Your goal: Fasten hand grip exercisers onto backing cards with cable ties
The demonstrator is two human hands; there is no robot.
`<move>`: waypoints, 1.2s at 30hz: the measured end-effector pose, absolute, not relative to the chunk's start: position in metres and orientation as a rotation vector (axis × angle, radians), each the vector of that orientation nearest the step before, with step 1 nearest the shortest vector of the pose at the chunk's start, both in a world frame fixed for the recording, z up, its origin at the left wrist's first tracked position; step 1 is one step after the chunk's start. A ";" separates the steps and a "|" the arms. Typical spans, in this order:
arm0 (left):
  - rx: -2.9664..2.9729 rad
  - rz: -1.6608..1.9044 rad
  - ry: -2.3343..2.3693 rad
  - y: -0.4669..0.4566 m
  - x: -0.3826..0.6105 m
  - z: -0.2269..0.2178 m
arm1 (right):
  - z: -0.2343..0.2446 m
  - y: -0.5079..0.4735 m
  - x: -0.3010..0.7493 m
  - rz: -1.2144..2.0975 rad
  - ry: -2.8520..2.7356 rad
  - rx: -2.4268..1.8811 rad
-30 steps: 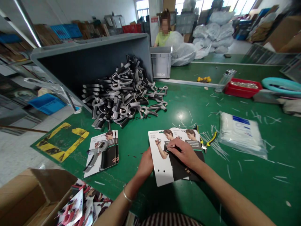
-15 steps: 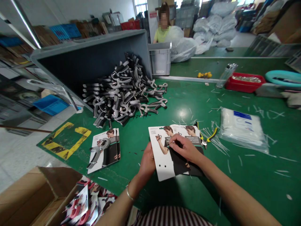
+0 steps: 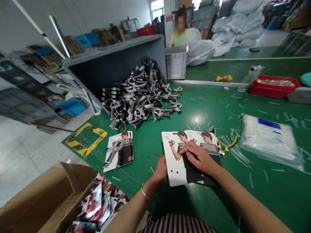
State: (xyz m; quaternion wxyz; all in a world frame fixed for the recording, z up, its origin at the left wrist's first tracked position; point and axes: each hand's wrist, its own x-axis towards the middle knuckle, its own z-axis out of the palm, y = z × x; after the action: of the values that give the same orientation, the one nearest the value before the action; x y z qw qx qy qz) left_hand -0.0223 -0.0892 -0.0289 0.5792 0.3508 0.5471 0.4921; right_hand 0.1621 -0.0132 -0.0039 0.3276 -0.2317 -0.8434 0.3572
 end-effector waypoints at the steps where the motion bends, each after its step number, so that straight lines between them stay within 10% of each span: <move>1: 0.794 1.159 1.249 -0.090 -0.022 -0.030 | -0.004 -0.013 0.162 0.947 -2.201 -0.617; 36: 1.088 1.263 1.365 -0.077 -0.025 -0.008 | -0.002 -0.013 0.161 0.962 -2.010 -0.713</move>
State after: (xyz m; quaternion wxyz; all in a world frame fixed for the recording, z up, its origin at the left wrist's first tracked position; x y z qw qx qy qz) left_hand -0.0249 -0.0768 -0.0082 0.4740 0.4446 0.5578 0.5162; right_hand 0.1610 -0.0134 -0.0017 0.3902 -0.2807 -0.7910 0.3784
